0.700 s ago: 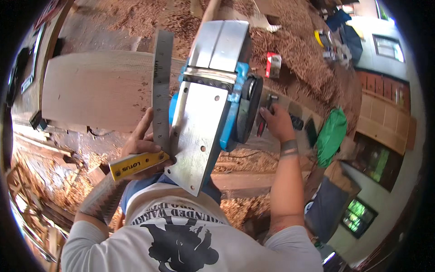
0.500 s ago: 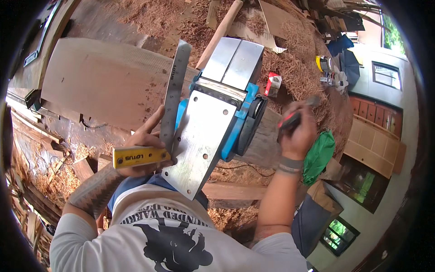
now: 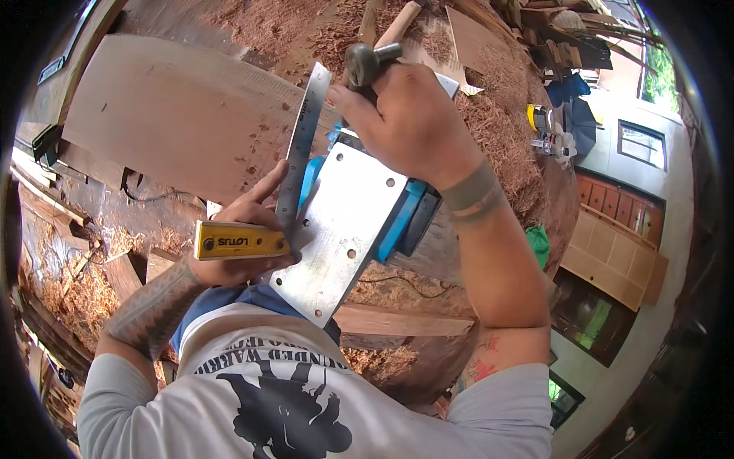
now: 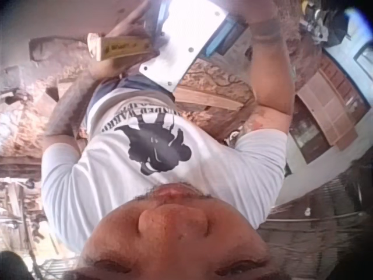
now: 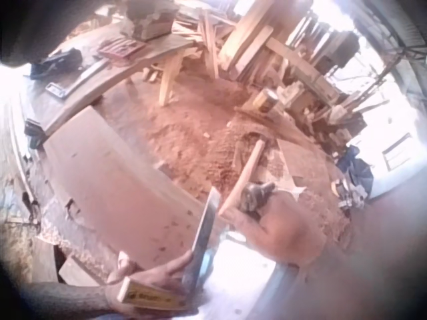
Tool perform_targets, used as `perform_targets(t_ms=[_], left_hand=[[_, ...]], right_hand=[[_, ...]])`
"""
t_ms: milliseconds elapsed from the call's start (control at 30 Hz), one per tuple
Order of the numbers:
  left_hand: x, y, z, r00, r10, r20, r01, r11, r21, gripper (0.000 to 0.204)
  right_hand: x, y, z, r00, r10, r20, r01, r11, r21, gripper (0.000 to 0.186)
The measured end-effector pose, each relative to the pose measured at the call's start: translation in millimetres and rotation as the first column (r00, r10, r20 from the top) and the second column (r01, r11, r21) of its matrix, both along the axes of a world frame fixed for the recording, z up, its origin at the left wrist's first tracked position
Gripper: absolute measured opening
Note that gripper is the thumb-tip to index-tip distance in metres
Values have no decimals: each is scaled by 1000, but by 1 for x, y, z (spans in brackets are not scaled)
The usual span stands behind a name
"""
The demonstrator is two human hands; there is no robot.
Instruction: The person adjusts a power planer by using a combination square to measure and align the blades, tightening screws with a screwdriver.
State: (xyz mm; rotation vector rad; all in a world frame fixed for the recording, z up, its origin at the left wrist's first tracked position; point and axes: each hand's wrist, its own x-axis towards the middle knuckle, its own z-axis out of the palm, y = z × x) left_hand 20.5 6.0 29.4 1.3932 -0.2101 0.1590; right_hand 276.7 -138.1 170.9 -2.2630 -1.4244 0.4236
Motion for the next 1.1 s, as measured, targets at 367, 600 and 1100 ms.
perform_targets(t_ms=[367,600,1100], left_hand=[[0,-5,-7,999,21,47,-22,1000,19,42],[0,-3,0,999,-2,48,1,1000,21,36],[1,2,-4,997,26,72,-32,996,81,53]], right_hand=[[5,3,-2,997,23,71,-22,1000,-7,18],[-6,8,-9,980,-125,-155,154,969,192,25],[-18,-237,-75,693,-688,-215,670,725,-159,41]])
